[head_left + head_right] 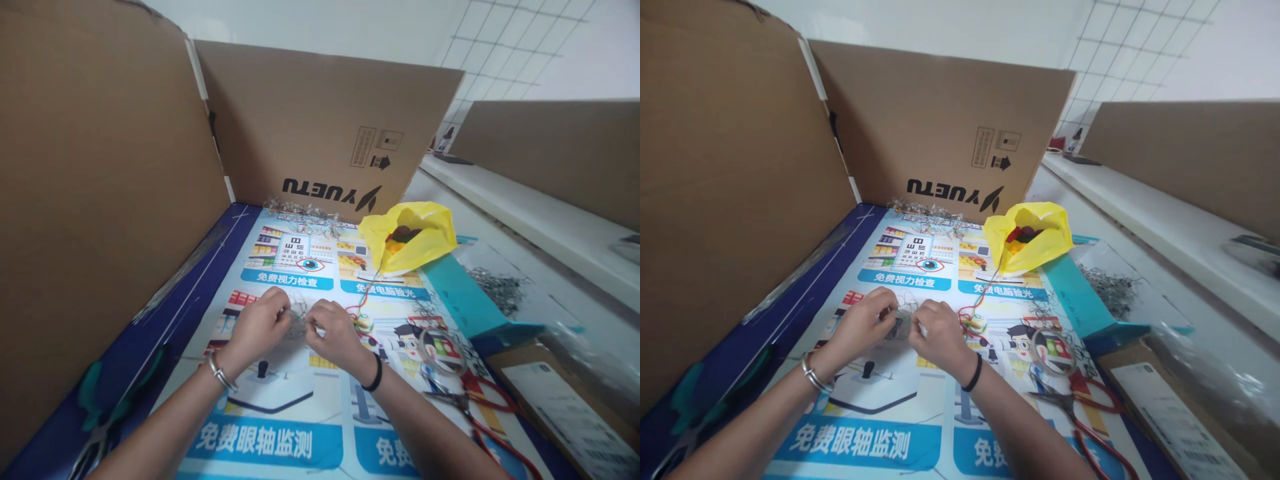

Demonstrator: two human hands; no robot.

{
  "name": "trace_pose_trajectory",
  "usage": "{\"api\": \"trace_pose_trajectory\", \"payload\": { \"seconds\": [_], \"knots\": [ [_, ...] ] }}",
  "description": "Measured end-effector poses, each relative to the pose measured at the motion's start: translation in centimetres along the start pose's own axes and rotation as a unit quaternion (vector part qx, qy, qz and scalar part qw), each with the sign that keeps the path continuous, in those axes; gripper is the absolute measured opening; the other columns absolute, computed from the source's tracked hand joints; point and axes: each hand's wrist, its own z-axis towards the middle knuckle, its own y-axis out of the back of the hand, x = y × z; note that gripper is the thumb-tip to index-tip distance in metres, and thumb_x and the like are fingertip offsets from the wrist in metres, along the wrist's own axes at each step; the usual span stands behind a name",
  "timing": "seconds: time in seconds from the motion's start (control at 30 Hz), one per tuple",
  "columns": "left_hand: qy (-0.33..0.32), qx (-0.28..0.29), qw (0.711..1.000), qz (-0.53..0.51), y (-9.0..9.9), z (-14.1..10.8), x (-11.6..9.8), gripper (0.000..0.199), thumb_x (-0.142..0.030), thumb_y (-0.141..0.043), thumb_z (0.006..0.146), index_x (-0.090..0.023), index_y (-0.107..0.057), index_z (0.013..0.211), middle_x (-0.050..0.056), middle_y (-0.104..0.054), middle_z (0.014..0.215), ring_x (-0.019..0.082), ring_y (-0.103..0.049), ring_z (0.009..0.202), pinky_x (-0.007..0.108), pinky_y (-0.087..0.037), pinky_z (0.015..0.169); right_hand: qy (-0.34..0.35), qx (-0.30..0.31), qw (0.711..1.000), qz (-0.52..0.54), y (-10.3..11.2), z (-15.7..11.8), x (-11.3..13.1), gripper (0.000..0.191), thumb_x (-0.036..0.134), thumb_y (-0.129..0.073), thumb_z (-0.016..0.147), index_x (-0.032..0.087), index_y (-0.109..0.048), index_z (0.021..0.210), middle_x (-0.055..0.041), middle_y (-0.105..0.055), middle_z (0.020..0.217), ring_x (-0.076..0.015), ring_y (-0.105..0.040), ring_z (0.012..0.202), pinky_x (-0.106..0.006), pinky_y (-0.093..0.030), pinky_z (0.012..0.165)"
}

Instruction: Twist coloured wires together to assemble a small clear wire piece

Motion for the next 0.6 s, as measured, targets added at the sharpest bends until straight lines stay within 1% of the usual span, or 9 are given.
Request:
{"api": "trace_pose_trajectory", "payload": {
  "seconds": [0.17,0.37,0.5,0.6],
  "knots": [
    [0.024,-0.009,0.997,0.077,-0.2,-0.3,-0.6,0.01,-0.011,-0.042,0.076,-0.021,-0.045,0.074,0.002,-0.053,0.082,0.016,-0.052,0.069,0.025,-0.032,0.055,0.008,0.002,1.0,0.002,0.2,0.1,0.3,0.014,0.005,-0.047,0.065,0.018,-0.05,0.066,-0.0012,-0.053,0.066,-0.0153,-0.05,0.068,-0.027,-0.037,0.063],
    [0.041,-0.012,0.991,0.128,-0.5,-0.5,-1.3,0.009,-0.013,-0.042,0.078,-0.021,-0.044,0.073,0.002,-0.053,0.081,0.016,-0.051,0.063,0.027,-0.025,0.05,0.019,0.018,1.0,-0.011,0.0,0.2,0.3,0.013,0.005,-0.047,0.065,0.018,-0.048,0.066,-0.0011,-0.052,0.067,-0.0156,-0.049,0.068,-0.028,-0.037,0.064],
    [0.044,-0.026,0.989,0.138,-0.5,-0.5,-1.4,0.008,-0.014,-0.042,0.079,-0.021,-0.044,0.075,0.002,-0.053,0.081,0.016,-0.051,0.061,0.026,-0.026,0.05,0.014,0.006,1.0,-0.016,-0.1,0.0,0.1,0.013,0.005,-0.047,0.065,0.018,-0.049,0.067,-0.0014,-0.052,0.067,-0.0159,-0.049,0.069,-0.028,-0.037,0.064],
    [0.055,-0.064,0.988,0.127,0.2,-0.3,-0.4,0.009,-0.013,-0.043,0.078,-0.021,-0.044,0.072,0.002,-0.052,0.08,0.016,-0.051,0.063,0.026,-0.03,0.052,0.005,-0.014,1.0,-0.018,0.1,-0.1,-0.3,0.014,0.005,-0.048,0.063,0.019,-0.049,0.066,-0.0011,-0.051,0.067,-0.0161,-0.048,0.068,-0.029,-0.037,0.065]
  ]
}}
